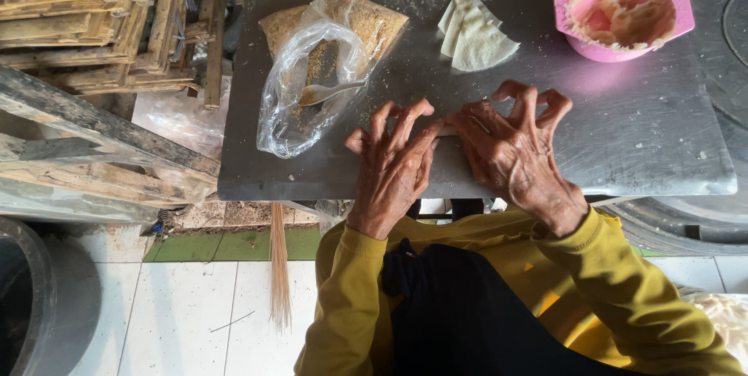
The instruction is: The person folds triangular wrappers, scoops a grainy filling from a plastic bag with a spoon, and seals each dumpling by hand. The finished dumplings are placed on the metal table next to a stack of wrappers.
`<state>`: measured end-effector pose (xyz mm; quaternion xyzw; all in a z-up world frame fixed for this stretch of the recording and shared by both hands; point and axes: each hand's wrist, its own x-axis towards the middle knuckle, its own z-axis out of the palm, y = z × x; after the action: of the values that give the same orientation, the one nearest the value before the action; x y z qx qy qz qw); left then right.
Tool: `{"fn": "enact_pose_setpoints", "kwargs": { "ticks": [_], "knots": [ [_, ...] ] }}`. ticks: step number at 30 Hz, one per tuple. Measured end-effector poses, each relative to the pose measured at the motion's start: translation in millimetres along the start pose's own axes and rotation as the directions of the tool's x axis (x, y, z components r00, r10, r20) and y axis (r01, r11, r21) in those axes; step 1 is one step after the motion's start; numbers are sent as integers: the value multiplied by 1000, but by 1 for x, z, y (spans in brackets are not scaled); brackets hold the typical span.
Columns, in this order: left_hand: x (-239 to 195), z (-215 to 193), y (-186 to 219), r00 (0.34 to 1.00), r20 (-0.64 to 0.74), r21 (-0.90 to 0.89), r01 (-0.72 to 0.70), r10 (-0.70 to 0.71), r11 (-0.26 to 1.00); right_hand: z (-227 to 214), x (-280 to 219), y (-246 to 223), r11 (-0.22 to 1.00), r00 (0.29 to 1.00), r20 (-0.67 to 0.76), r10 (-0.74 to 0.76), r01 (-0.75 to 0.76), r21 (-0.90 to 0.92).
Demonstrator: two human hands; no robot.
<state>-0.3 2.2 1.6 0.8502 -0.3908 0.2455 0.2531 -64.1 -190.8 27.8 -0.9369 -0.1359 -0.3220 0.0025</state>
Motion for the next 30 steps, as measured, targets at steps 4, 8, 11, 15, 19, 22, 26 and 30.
{"fn": "enact_pose_setpoints", "kwargs": {
  "ticks": [4,8,11,15,19,22,26,30],
  "knots": [
    [-2,5,-3,996,80,25,31,-33,999,-1,-4,-8,999,1000,-23,-13,12,-30],
    [-1,18,-11,996,43,30,73,-75,997,5,-2,-6,993,1000,5,-12,13,-116],
    [-4,23,-15,961,-178,-105,194,-210,975,11,6,2,988,998,0,-58,57,-144],
    [-13,17,-15,904,-327,-197,221,-277,955,12,14,9,982,995,59,-83,91,-164],
    [-16,5,-12,856,-382,-269,258,-349,928,11,24,16,981,988,115,-102,119,-152],
    [-20,-3,-13,830,-416,-296,263,-372,918,16,30,18,977,985,134,-112,134,-168],
    [-26,-13,-16,795,-461,-321,265,-395,909,22,36,19,971,986,122,-113,135,-197],
    [-31,-18,-23,756,-517,-349,243,-402,905,29,38,20,996,998,40,-57,59,-63]
  ]
}}
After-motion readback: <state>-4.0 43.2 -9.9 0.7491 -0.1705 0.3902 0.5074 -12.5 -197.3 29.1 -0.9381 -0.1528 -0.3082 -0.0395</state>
